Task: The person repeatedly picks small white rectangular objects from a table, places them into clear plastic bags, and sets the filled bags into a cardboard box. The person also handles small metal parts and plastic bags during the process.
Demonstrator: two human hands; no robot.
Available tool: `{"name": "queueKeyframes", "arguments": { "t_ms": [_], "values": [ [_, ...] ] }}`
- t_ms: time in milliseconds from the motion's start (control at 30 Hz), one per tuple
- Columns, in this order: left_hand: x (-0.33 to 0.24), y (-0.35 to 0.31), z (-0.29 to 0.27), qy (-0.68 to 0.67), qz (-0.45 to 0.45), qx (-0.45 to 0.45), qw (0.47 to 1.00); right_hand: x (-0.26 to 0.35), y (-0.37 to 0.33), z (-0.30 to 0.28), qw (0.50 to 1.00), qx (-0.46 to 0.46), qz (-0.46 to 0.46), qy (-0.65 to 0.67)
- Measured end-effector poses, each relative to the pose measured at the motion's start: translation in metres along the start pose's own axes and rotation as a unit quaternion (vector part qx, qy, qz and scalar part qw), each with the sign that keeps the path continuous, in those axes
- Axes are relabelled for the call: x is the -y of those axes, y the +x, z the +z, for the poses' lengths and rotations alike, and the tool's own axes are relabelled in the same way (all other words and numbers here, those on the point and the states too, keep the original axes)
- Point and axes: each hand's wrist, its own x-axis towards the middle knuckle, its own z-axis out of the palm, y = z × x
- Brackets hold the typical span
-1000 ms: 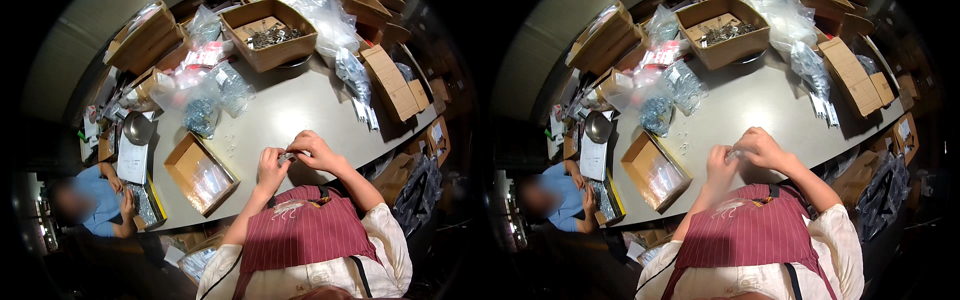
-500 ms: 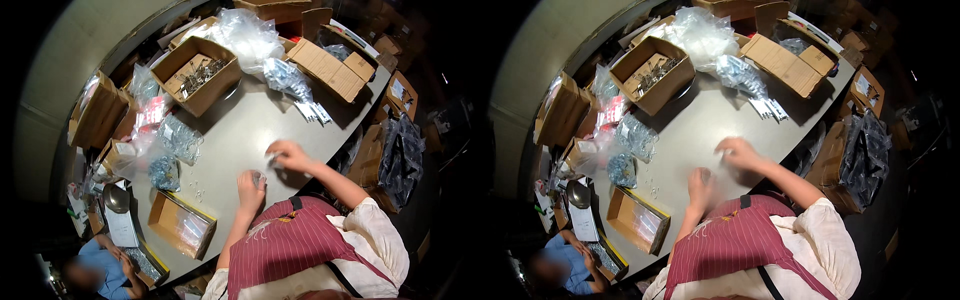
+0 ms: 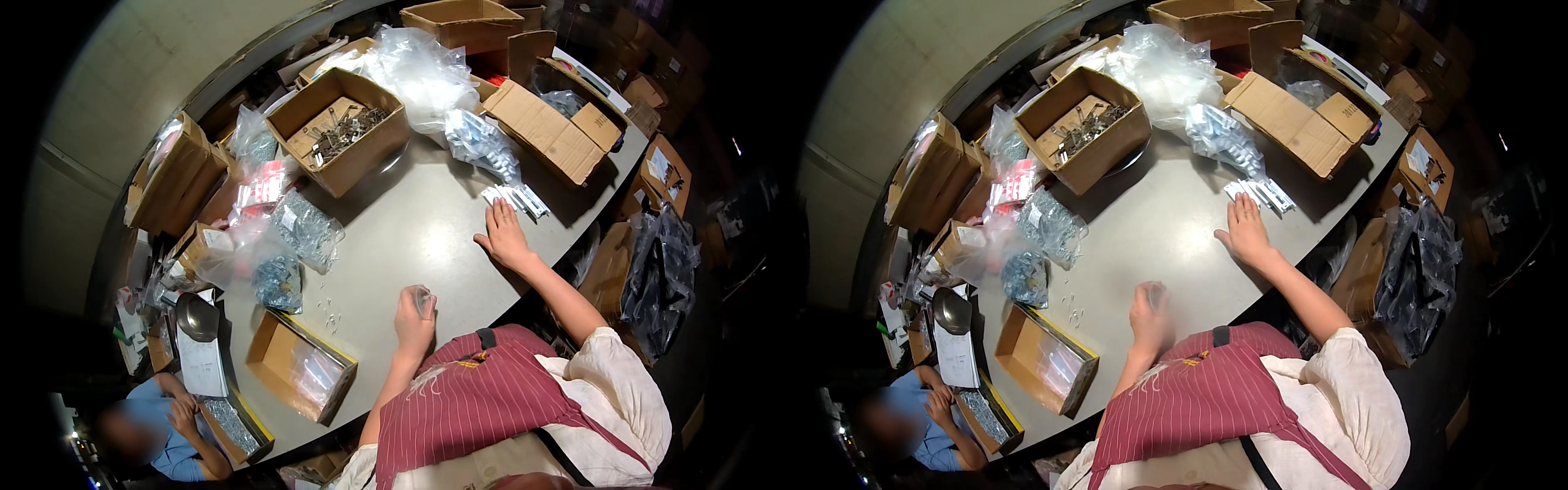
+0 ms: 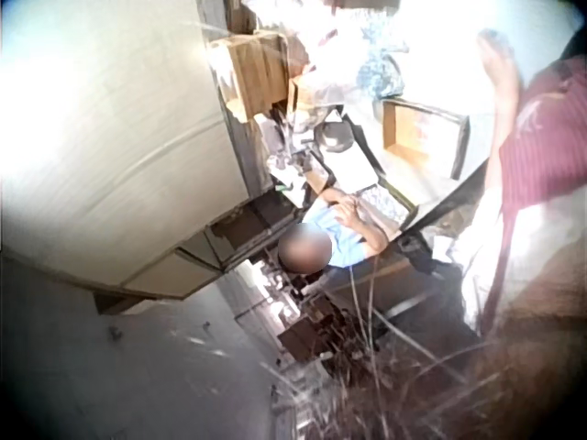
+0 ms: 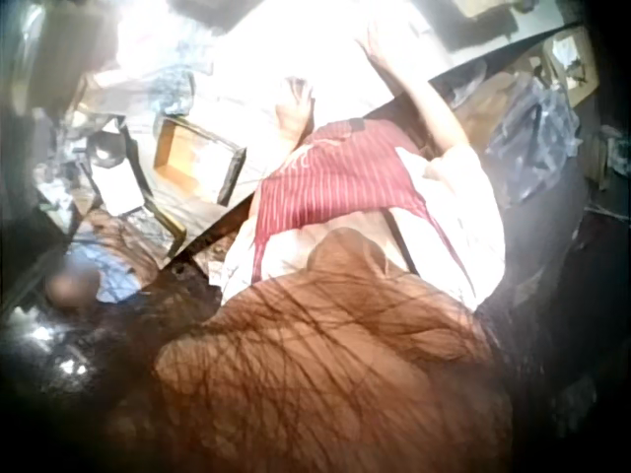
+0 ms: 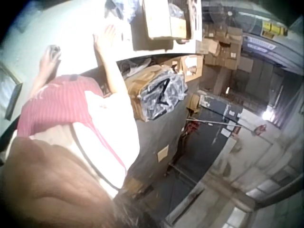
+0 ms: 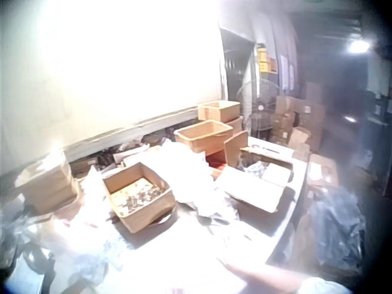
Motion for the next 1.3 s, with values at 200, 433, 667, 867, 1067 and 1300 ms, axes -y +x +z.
{"name": "queueKeyframes", "arguments": {
  "t_ms": [200,433,667,867,1067,1300],
  "values": [
    [-0.002,-0.002,-0.006,0.017,-0.011,-0.005,1.0,-0.01,0.008,-0.012,0.996,-0.026,0.04,0.079],
    [-0.008,-0.003,-0.005,0.0,-0.022,0.003,1.0,-0.009,0.006,-0.031,0.993,-0.032,-0.012,0.114],
    [-0.009,-0.004,0.007,0.059,0.084,0.06,0.993,0.03,-0.034,-0.014,0.95,-0.097,-0.133,0.264],
    [0.0,0.016,0.026,0.061,0.159,0.133,0.976,0.086,-0.062,-0.02,0.931,0.034,-0.043,0.36],
    [0.01,0.011,0.02,0.109,0.222,0.12,0.961,0.092,-0.063,-0.005,0.924,-0.087,-0.063,0.368],
    [0.019,0.009,0.022,0.066,0.183,0.098,0.976,0.101,-0.009,-0.019,0.911,0.063,0.035,0.406]
  ]
}}
